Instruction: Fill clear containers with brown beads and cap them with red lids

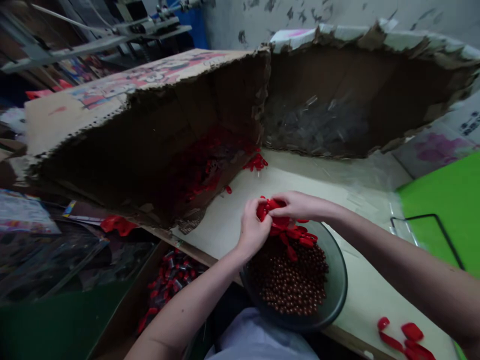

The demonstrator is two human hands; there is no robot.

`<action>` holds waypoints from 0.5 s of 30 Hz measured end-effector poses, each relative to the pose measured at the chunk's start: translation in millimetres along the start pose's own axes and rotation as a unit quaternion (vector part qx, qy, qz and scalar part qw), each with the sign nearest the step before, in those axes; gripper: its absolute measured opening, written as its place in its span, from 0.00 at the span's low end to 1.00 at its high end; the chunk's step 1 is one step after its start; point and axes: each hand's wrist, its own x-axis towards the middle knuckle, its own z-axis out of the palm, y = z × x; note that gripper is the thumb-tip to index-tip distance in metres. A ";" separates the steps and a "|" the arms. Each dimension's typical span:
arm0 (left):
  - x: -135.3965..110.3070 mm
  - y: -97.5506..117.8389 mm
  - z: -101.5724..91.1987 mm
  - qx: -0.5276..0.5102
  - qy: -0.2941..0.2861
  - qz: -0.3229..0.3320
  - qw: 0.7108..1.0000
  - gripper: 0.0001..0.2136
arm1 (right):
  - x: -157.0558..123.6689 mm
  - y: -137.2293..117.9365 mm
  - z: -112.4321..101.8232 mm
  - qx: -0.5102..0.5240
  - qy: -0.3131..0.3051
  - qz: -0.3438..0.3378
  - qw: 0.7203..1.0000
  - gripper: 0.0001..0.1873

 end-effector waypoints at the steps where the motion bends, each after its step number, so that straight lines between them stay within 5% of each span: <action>1: -5.9 1.3 6.5 -0.008 -0.034 -0.009 0.999 0.15 | -10.2 7.8 0.1 0.005 -0.006 0.021 1.000 0.15; 4: -14.0 -3.4 18.4 -0.023 -0.139 -0.036 0.989 0.20 | -28.1 32.7 0.4 0.000 -0.013 0.062 0.998 0.26; 7: -4.7 -12.7 13.1 -0.071 -0.178 -0.044 0.980 0.19 | -38.8 52.5 -1.6 -0.033 0.041 0.087 0.995 0.33; 11: 35.3 -33.2 -20.4 0.063 -0.103 -0.040 0.992 0.16 | -59.5 70.7 -2.9 -0.035 0.108 0.066 0.991 0.31; 15: 78.1 -66.5 -56.1 0.217 -0.054 -0.035 0.974 0.17 | -86.1 89.3 5.8 -0.010 0.133 0.058 0.989 0.28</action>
